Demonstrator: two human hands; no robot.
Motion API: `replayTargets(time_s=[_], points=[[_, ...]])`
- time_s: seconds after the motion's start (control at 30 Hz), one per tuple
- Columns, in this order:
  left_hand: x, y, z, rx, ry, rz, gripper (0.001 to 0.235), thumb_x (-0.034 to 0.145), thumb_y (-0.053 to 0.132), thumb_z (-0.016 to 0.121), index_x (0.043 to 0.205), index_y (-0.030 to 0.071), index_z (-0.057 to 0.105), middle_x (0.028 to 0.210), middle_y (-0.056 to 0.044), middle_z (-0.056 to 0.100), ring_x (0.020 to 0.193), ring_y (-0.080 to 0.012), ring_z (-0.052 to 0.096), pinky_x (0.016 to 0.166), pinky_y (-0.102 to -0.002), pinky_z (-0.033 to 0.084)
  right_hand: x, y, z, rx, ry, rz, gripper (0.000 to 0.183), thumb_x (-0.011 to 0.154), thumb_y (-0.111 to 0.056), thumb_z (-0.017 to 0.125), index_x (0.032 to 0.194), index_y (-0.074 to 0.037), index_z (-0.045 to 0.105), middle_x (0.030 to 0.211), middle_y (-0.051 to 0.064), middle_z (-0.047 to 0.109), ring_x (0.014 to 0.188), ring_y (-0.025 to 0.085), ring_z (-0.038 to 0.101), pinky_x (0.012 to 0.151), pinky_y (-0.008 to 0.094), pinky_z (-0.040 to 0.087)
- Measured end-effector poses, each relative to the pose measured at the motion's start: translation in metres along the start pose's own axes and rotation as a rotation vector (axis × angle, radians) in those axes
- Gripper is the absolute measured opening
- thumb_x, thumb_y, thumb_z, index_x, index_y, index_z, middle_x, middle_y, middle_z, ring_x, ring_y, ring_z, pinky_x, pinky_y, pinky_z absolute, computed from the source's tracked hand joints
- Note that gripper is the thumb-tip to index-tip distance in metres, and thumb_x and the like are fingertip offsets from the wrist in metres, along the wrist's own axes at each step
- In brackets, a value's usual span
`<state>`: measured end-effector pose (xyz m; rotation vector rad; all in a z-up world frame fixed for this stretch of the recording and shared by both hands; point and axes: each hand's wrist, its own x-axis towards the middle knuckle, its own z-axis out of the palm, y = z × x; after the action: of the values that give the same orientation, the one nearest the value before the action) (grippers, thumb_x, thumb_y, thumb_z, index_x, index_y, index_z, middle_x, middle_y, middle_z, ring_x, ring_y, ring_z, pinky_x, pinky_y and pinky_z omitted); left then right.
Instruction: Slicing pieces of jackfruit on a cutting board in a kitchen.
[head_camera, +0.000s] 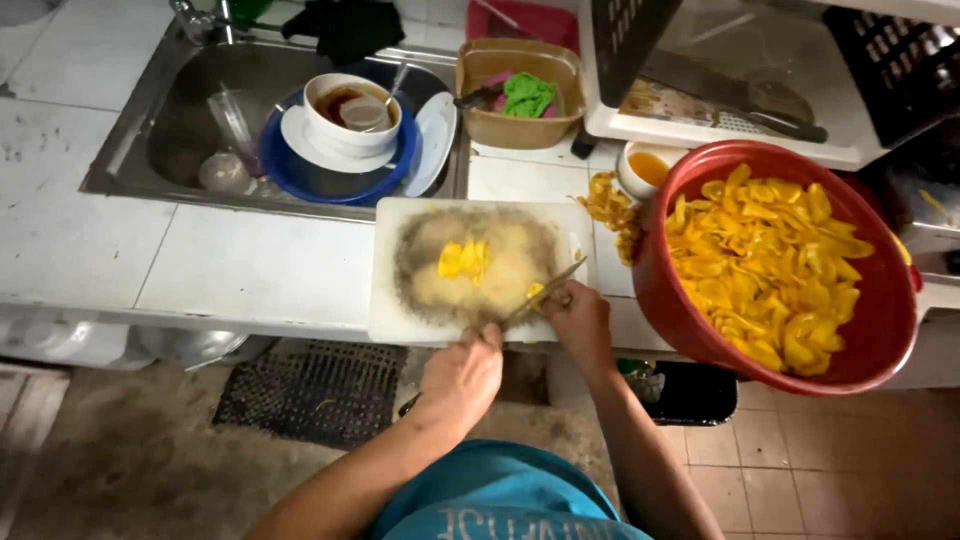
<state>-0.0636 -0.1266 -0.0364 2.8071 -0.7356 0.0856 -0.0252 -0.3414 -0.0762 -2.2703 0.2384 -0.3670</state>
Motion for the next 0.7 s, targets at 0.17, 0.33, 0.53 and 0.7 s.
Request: replayTargets(time_s=[0.17, 0.33, 0.53, 0.7], points=[[0.001, 0.005, 0.014, 0.094, 0.035, -0.036, 0.006, 0.092, 0.011, 0.057, 0.096, 0.007, 0.060, 0.079, -0.014, 0.066, 0.059, -0.0289, 0.074, 0.045, -0.039, 0.060, 0.004, -0.005, -0.006, -0.080, -0.043, 0.130, 0.020, 0.081, -0.020, 0.077, 0.087, -0.002, 0.073, 0.070, 0.016, 0.069, 0.066, 0.023, 0.069, 0.063, 0.039, 0.053], [0.007, 0.003, 0.028, 0.196, 0.060, -0.047, 0.005, 0.095, 0.012, 0.056, 0.097, 0.009, 0.060, 0.075, -0.013, 0.064, 0.056, -0.0267, 0.074, 0.042, -0.038, 0.059, 0.005, -0.003, -0.005, 0.047, -0.033, 0.123, 0.019, 0.078, -0.021, 0.077, 0.078, -0.002, 0.072, 0.066, 0.011, 0.070, 0.061, 0.016, 0.068, 0.059, 0.035, 0.053], [0.019, 0.001, 0.040, 0.337, 0.156, -0.009, 0.002, 0.089, 0.012, 0.058, 0.091, 0.012, 0.059, 0.076, -0.009, 0.062, 0.053, -0.0216, 0.070, 0.039, -0.034, 0.055, 0.005, -0.007, -0.006, -0.003, -0.056, 0.175, 0.017, 0.080, -0.016, 0.075, 0.073, -0.001, 0.070, 0.059, 0.010, 0.068, 0.052, 0.015, 0.067, 0.054, 0.034, 0.052], [0.037, 0.001, 0.056, 0.436, 0.225, 0.007, 0.002, 0.090, 0.013, 0.058, 0.090, 0.011, 0.058, 0.073, -0.007, 0.059, 0.051, -0.0179, 0.067, 0.037, -0.032, 0.053, 0.004, -0.004, -0.004, 0.098, -0.074, 0.185, 0.013, 0.085, -0.014, 0.071, 0.075, -0.004, 0.072, 0.057, 0.007, 0.070, 0.049, 0.011, 0.068, 0.049, 0.030, 0.053]])
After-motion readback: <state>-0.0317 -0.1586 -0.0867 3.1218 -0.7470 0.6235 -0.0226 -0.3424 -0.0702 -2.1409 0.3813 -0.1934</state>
